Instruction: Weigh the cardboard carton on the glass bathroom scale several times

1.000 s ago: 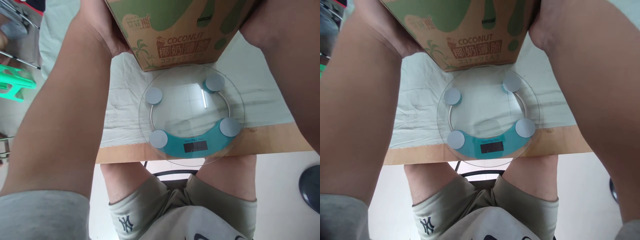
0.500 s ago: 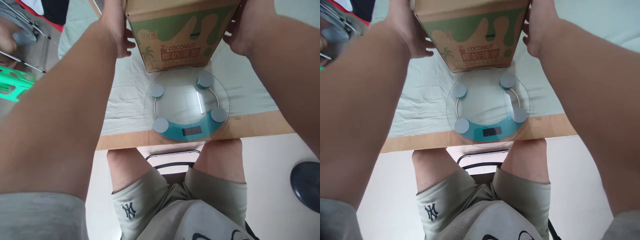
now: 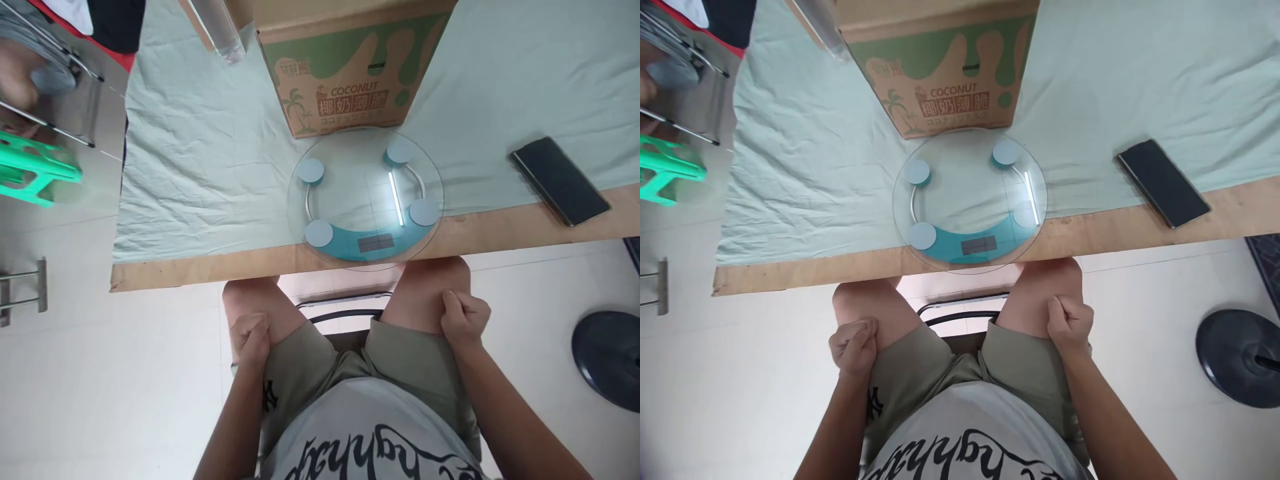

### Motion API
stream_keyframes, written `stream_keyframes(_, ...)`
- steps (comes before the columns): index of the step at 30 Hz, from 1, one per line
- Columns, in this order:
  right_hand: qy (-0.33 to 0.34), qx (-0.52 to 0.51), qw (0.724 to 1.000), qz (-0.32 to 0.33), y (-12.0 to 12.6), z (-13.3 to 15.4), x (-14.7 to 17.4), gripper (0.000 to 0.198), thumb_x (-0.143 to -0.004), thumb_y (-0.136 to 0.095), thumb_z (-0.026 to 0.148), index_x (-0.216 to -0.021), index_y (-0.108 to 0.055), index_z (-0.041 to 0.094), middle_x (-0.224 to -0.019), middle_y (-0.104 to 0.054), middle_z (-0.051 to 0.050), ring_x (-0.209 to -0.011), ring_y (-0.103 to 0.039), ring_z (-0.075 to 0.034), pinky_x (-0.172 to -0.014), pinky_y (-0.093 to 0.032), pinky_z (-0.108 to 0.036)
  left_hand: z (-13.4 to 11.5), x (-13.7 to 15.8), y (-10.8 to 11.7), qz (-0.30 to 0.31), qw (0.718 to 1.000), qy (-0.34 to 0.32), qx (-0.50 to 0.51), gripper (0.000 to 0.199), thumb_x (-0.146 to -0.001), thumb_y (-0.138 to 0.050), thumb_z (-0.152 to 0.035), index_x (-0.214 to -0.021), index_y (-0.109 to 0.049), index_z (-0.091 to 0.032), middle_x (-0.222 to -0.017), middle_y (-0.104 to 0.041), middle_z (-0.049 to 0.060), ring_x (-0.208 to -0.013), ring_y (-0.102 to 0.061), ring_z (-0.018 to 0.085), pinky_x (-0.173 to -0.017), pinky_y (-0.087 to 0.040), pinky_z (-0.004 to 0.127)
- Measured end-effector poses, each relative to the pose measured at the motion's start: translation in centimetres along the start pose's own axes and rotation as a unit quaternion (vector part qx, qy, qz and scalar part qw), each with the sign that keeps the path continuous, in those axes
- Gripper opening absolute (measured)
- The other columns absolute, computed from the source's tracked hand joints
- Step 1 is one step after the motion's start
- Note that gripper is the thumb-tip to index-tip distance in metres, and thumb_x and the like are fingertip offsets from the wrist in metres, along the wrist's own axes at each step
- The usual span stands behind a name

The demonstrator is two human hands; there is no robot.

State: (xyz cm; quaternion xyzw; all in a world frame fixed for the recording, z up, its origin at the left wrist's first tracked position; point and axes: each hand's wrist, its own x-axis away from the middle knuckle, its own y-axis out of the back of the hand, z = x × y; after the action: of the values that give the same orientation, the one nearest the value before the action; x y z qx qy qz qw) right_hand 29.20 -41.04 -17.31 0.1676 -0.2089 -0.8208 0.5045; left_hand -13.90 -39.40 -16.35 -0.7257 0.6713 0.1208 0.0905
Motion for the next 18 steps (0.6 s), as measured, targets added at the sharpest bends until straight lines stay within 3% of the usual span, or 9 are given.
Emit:
stream_keyframes(4,-0.003,0.018,1.0,-0.002,-1.2,-2.7,-1.0,0.071,-0.113,-0.072,0.071,-0.081,-0.049,0.012,-0.065,-0.029,0.007,-0.061,-0.026,0.001,-0.057,-0.026,-0.014,3.3,0.6,0.7,-0.015,0.999,0.044,-0.013,0.049,-0.115,-0.082,-0.046,-0.085,-0.059,-0.015,-0.064,-0.039,-0.009,-0.055,-0.033,0.003,-0.051,-0.034,0.016)
stream_keyframes(9,0.003,0.026,1.0,-0.004,-0.8,-3.7,-1.1,0.07,-0.112,-0.071,0.072,-0.082,-0.051,0.011,-0.065,-0.03,0.007,-0.061,-0.027,0.001,-0.057,-0.027,-0.014,4.6,1.0,1.5,-0.011,0.999,0.051,-0.006,0.046,-0.115,-0.081,-0.047,-0.089,-0.062,-0.015,-0.066,-0.044,-0.008,-0.056,-0.036,0.004,-0.052,-0.035,0.015)
stream_keyframes(14,0.0,0.02,1.0,-0.008,-0.8,-3.7,-0.6,0.07,-0.112,-0.072,0.071,-0.081,-0.05,0.011,-0.065,-0.03,0.007,-0.061,-0.028,0.001,-0.057,-0.027,-0.014,4.2,1.1,0.9,0.01,1.0,0.029,-0.003,0.047,-0.116,-0.081,-0.043,-0.086,-0.059,-0.015,-0.064,-0.039,-0.009,-0.055,-0.032,0.003,-0.051,-0.031,0.015)
stream_keyframes(18,0.04,-0.03,0.998,-0.024,-0.9,-1.2,-0.7,0.074,-0.112,-0.073,0.071,-0.077,-0.045,0.012,-0.064,-0.028,0.007,-0.06,-0.024,0.001,-0.056,-0.024,-0.014,1.8,-1.2,0.5,0.037,0.999,-0.007,-0.013,0.055,-0.117,-0.078,-0.041,-0.077,-0.05,-0.016,-0.061,-0.035,-0.01,-0.053,-0.03,0.003,-0.05,-0.029,0.016)
